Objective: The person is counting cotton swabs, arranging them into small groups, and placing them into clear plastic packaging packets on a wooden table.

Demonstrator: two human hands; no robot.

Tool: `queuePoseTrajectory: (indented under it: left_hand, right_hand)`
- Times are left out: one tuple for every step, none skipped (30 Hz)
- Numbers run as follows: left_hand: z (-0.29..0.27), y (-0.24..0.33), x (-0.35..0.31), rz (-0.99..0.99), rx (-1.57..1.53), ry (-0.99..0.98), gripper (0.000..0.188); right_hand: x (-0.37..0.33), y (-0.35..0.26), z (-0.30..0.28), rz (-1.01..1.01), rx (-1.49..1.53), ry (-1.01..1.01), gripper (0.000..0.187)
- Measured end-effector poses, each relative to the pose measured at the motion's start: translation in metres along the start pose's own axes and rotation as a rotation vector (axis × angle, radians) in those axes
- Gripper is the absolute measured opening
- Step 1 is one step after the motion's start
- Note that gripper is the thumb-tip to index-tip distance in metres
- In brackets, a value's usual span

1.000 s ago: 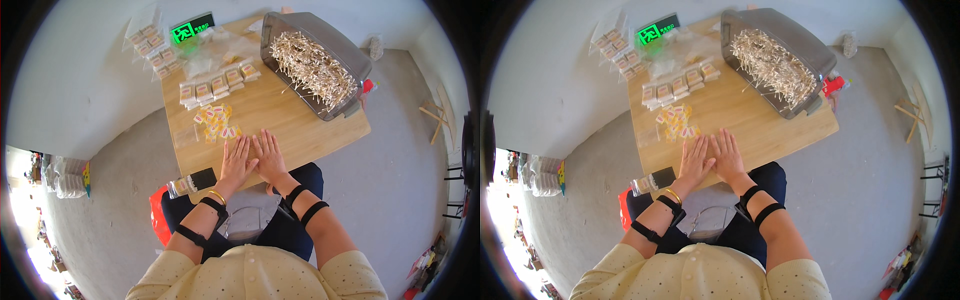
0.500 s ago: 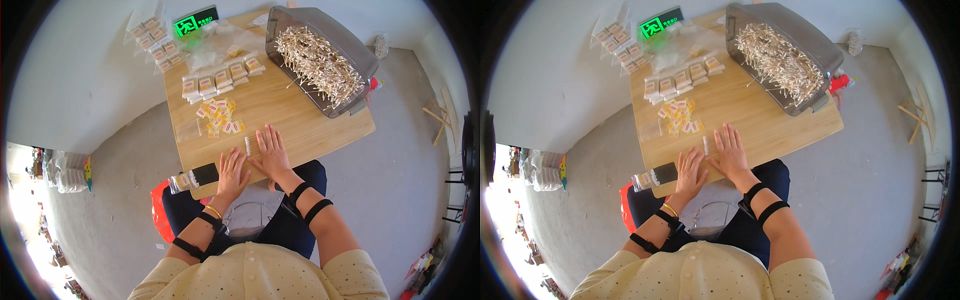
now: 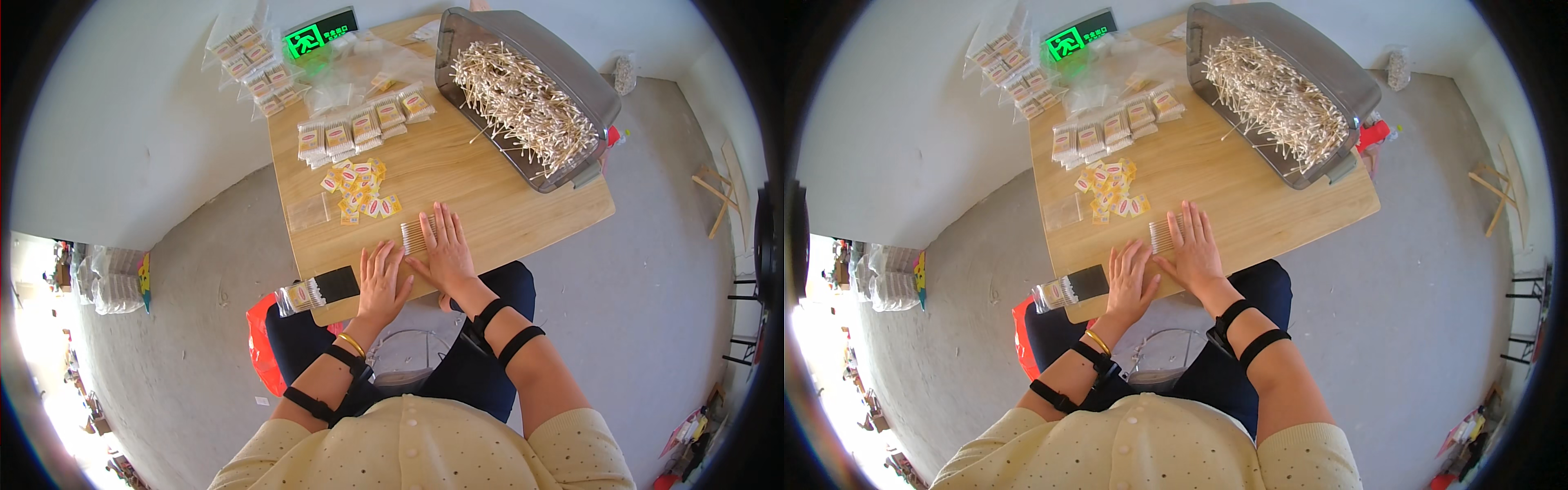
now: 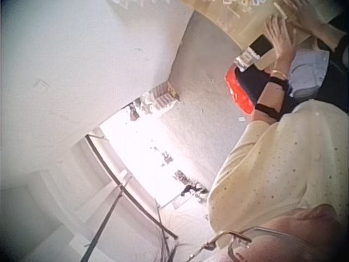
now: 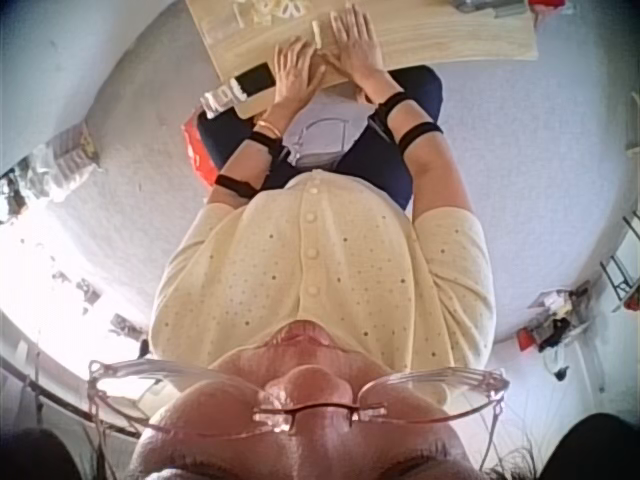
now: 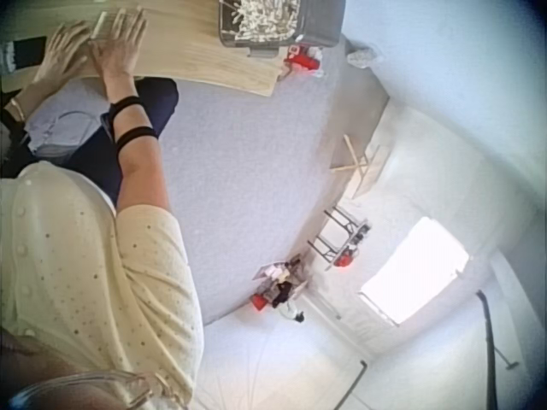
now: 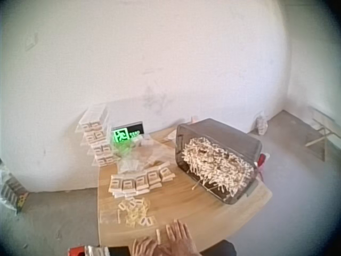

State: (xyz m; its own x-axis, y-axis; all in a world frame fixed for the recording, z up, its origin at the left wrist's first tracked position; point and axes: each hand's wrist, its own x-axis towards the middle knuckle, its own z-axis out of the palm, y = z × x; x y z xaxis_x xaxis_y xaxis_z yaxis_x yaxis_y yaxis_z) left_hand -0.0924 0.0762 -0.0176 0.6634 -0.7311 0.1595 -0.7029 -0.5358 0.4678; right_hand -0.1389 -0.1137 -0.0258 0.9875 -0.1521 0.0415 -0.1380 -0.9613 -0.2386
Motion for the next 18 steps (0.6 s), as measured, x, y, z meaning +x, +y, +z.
queuePoseTrajectory:
  left_hand:
    - [-0.001, 0.0, 0.001, -0.006, 0.001, 0.003, 0.061]
    - [-0.001, 0.0, 0.001, -0.012, 0.002, 0.007, 0.061]
    - [-0.001, 0.001, 0.003, -0.012, 0.002, 0.006, 0.061]
    - [0.0, 0.001, 0.004, -0.028, -0.004, 0.017, 0.06]
    - [0.0, 0.002, 0.006, -0.044, -0.011, 0.028, 0.06]
    - [0.0, 0.003, 0.007, -0.043, -0.011, 0.028, 0.06]
    - [0.0, 0.003, 0.007, -0.039, 0.008, 0.034, 0.06]
    - [0.0, 0.003, 0.007, -0.034, 0.026, 0.039, 0.059]
    - [0.001, 0.004, 0.007, -0.034, 0.027, 0.038, 0.059]
    - [0.001, 0.003, 0.007, -0.028, 0.023, 0.043, 0.06]
    - [0.001, 0.003, 0.007, -0.022, 0.018, 0.048, 0.06]
    - [0.001, 0.002, 0.008, -0.022, 0.018, 0.049, 0.06]
    - [0.0, 0.002, 0.008, -0.022, 0.017, 0.047, 0.06]
    - [0.0, 0.002, 0.009, -0.023, 0.015, 0.047, 0.06]
    - [0.0, 0.002, 0.01, -0.022, 0.016, 0.047, 0.06]
    - [0.001, 0.003, 0.011, -0.041, 0.032, 0.033, 0.062]
    - [0.001, 0.003, 0.012, -0.061, 0.047, 0.02, 0.063]
    - [0.001, 0.003, 0.014, -0.06, 0.047, 0.02, 0.063]
  right_hand:
    - [0.0, 0.0, 0.0, 0.0, 0.001, 0.0, 0.099]
    - [0.0, 0.0, -0.001, -0.001, 0.002, -0.003, 0.099]
    - [0.0, -0.001, -0.001, -0.001, 0.004, -0.005, 0.099]
    - [0.0, 0.0, -0.001, 0.0, 0.004, -0.005, 0.099]
    - [-0.001, 0.0, -0.001, -0.001, 0.009, -0.001, 0.099]
    - [-0.001, 0.0, 0.0, -0.002, 0.014, 0.003, 0.099]
    - [-0.001, 0.0, -0.001, -0.002, 0.015, 0.004, 0.099]
    - [-0.001, -0.001, -0.001, -0.001, 0.018, 0.0, 0.099]
    - [-0.001, -0.001, -0.002, 0.0, 0.022, -0.004, 0.099]
    - [-0.001, -0.001, -0.002, 0.0, 0.021, -0.004, 0.099]
    - [0.0, -0.001, -0.002, 0.0, 0.019, -0.007, 0.099]
    - [0.0, -0.001, -0.003, -0.001, 0.017, -0.011, 0.098]
    - [0.0, -0.001, -0.003, 0.0, 0.018, -0.01, 0.098]
    - [0.0, -0.001, -0.002, 0.0, 0.016, -0.007, 0.098]
    - [0.0, -0.001, -0.002, 0.001, 0.013, -0.004, 0.098]
    - [0.0, 0.0, -0.002, 0.001, 0.014, -0.004, 0.098]
    - [0.0, 0.0, -0.002, 0.001, 0.002, -0.005, 0.098]
    - [0.0, 0.0, -0.002, 0.001, -0.009, -0.005, 0.097]
